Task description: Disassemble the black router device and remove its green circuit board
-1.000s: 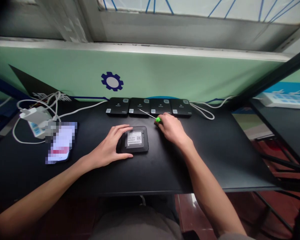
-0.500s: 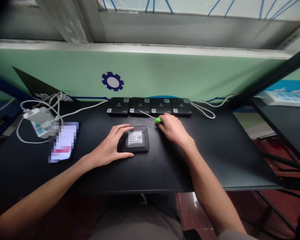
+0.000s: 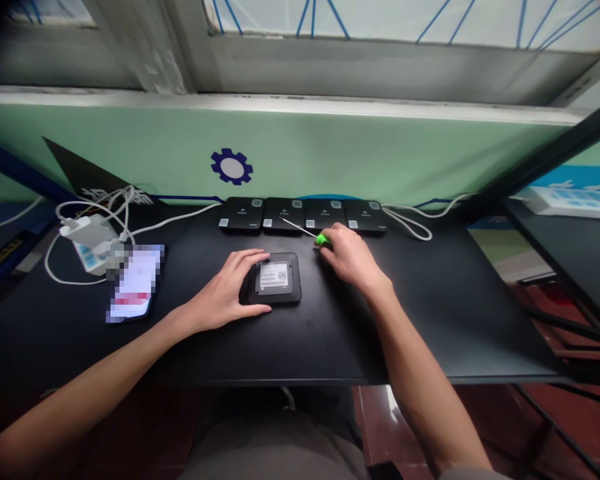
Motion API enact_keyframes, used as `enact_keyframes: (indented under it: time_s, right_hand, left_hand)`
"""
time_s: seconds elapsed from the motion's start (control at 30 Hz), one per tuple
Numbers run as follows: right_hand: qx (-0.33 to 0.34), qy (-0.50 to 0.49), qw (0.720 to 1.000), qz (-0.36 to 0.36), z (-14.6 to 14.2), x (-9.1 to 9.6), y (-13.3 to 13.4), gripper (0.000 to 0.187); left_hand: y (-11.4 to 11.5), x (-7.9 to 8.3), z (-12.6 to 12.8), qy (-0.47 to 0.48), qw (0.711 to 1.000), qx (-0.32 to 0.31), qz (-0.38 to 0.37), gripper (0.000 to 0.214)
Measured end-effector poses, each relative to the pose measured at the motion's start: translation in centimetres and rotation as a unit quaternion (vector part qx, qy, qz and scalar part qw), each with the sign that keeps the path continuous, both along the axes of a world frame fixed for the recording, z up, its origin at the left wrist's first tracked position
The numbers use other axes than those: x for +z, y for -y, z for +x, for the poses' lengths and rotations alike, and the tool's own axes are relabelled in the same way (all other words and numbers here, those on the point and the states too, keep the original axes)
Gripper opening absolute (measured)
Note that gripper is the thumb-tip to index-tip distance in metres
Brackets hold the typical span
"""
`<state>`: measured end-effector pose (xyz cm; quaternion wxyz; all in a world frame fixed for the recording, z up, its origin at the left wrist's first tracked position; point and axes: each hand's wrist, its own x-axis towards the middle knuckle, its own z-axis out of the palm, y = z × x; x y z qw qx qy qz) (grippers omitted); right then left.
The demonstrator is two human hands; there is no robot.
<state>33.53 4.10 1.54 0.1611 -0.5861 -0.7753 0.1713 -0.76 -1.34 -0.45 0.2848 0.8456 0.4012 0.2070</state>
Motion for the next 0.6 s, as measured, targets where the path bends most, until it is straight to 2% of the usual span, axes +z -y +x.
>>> enact_keyframes:
  time_s: [0.17, 0.4, 0.5, 0.6]
  right_hand:
    - [-0.007, -0.070, 0.997, 0.035, -1.6, 0.6, 0.6, 0.022]
    - [-0.004, -0.177, 0.983, 0.042, -3.8, 0.7, 1.5, 0.023]
    - [-0.016, -0.224, 0.974, 0.030, -3.9, 0.6, 1.5, 0.030]
    - [-0.005, -0.276, 0.961, -0.020, -4.1, 0.7, 1.6, 0.043]
  left_hand:
    - [0.0, 0.0, 0.3, 0.002, 1.000, 0.004, 0.028, 0.100]
    - [0.0, 0.3, 0.5, 0.058, 0.994, 0.001, 0.087, 0.109]
    - [0.2, 0.4, 0.4, 0.082, 0.990, -0.007, 0.118, 0.108]
    - [0.4, 0.2, 0.4, 0.095, 0.986, -0.009, 0.135, 0.104]
